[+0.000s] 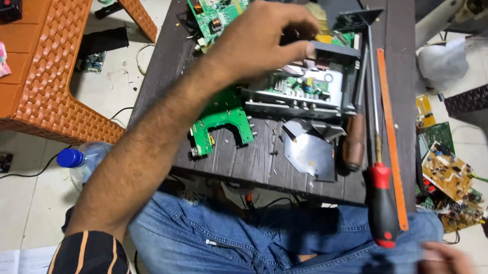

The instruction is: The person sits on the floor and uses a screwdriver to work on the internal components of a disassembled electronic device. They manipulate wires and circuit boards within the metal casing, then lift and rotate the device to inspect it from different angles.

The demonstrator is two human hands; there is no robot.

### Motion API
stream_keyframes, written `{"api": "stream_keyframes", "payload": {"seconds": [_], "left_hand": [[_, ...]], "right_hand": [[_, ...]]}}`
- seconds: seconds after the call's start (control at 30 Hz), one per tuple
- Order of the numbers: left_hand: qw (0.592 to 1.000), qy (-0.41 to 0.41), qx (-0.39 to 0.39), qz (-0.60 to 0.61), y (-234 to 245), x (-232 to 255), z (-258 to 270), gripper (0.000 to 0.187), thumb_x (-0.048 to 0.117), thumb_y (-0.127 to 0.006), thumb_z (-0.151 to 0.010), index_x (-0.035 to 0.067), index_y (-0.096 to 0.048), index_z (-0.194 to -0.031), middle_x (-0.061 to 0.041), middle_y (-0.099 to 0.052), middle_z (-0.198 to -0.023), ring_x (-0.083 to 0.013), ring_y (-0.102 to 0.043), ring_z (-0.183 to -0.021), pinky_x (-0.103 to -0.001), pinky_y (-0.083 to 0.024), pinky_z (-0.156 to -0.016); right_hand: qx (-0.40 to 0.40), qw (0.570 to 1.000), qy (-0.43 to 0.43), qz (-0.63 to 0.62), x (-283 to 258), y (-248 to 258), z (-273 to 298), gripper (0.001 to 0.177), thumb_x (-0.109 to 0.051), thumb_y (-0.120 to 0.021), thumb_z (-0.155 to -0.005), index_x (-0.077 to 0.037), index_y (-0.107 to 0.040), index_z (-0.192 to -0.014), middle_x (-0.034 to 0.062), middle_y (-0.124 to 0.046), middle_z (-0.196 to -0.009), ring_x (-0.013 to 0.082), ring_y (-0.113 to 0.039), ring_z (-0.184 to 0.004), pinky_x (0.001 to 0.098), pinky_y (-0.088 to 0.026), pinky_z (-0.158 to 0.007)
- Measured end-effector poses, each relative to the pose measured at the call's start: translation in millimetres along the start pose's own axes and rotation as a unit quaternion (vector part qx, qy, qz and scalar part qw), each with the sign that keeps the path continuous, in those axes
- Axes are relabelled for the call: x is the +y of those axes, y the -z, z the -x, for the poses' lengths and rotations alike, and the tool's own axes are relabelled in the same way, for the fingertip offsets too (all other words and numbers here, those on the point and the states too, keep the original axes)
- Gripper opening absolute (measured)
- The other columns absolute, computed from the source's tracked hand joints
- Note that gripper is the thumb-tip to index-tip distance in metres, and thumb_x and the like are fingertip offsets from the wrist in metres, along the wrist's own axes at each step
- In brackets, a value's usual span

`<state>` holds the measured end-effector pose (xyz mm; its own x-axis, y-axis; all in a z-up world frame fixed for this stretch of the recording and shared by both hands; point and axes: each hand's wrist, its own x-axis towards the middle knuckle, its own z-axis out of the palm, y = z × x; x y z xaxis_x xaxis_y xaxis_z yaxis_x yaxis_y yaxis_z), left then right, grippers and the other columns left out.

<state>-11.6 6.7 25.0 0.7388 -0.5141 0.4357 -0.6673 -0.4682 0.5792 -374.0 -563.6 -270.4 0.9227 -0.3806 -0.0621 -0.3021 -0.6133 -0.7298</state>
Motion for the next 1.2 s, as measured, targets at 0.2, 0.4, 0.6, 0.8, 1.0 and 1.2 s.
{"api": "stream_keyframes", "payload": {"seconds": [0.2, 0.4, 0.6, 0.8, 1.0, 1.2], "left_hand": [[0.999, -0.046, 0.017, -0.017, 31.2, 34.8, 17.4, 0.018, 0.018, -0.074, -0.098, 0.01, -0.073, -0.114, -0.004, -0.075, -0.108, -0.0166, -0.069, -0.097, -0.032, -0.056, -0.083], [0.99, -0.057, 0.08, -0.099, 48.5, 86.6, 88.3, 0.023, 0.019, -0.065, -0.106, 0.007, -0.069, -0.124, -0.013, -0.075, -0.124, -0.0268, -0.071, -0.117, -0.049, -0.056, -0.103], [0.989, -0.01, 0.149, -0.013, 13.2, 134.8, 168.1, 0.02, 0.016, -0.061, -0.102, 0.001, -0.075, -0.1, -0.014, -0.079, -0.097, -0.0244, -0.077, -0.091, -0.038, -0.064, -0.083], [0.957, 0.106, 0.118, 0.242, -31.0, 147.7, 227.2, 0.018, 0.019, -0.064, -0.099, 0.005, -0.076, -0.099, -0.009, -0.078, -0.084, -0.0157, -0.076, -0.075, -0.026, -0.064, -0.068], [0.932, 0.179, 0.139, 0.285, -58.4, 137.0, 266.6, 0.022, 0.021, -0.064, -0.099, 0.004, -0.077, -0.098, -0.009, -0.079, -0.081, -0.0147, -0.072, -0.066, -0.024, -0.058, -0.056], [0.884, 0.289, 0.211, 0.301, -67.7, 113.2, 318.1, 0.033, 0.03, -0.064, -0.096, 0.001, -0.08, -0.097, -0.01, -0.08, -0.078, -0.014, -0.068, -0.058, -0.024, -0.053, -0.051]], "right_hand": [[-0.221, 0.971, -0.091, -0.011, -12.5, -122.1, 91.7, 0.035, -0.024, -0.075, -0.084, -0.022, -0.077, -0.119, -0.0055, -0.081, -0.08, 0.0111, -0.075, -0.078, 0.0229, -0.052, -0.079], [-0.412, 0.856, -0.201, 0.239, -164.4, -127.3, 90.8, 0.034, -0.049, -0.079, -0.082, -0.045, -0.075, -0.116, -0.0232, -0.08, -0.098, -0.0077, -0.072, -0.09, 0.0107, -0.047, -0.088], [-0.384, 0.851, -0.004, 0.359, -155.1, -136.7, 98.2, 0.034, -0.067, -0.067, -0.083, -0.057, -0.071, -0.114, -0.021, -0.064, -0.108, 0.0008, -0.068, -0.102, 0.0215, -0.05, -0.087], [-0.366, 0.876, -0.084, 0.303, -360.6, -121.6, 73.3, 0.035, -0.057, -0.047, -0.096, -0.028, -0.064, -0.093, 0.0012, -0.061, -0.091, 0.0177, -0.065, -0.086, 0.0366, -0.055, -0.075], [-0.001, 0.706, 0.548, 0.448, -215.4, -299.3, 23.7, 0.012, -0.015, -0.055, -0.1, -0.019, -0.064, -0.094, -0.0016, -0.061, -0.076, 0.0148, -0.054, -0.06, 0.0285, -0.038, -0.052], [-0.05, 0.766, 0.582, 0.268, -167.2, -378.7, -19.9, 0.017, -0.023, -0.055, -0.101, -0.015, -0.069, -0.107, 0.0052, -0.07, -0.087, 0.025, -0.067, -0.072, 0.0412, -0.05, -0.051]]}}
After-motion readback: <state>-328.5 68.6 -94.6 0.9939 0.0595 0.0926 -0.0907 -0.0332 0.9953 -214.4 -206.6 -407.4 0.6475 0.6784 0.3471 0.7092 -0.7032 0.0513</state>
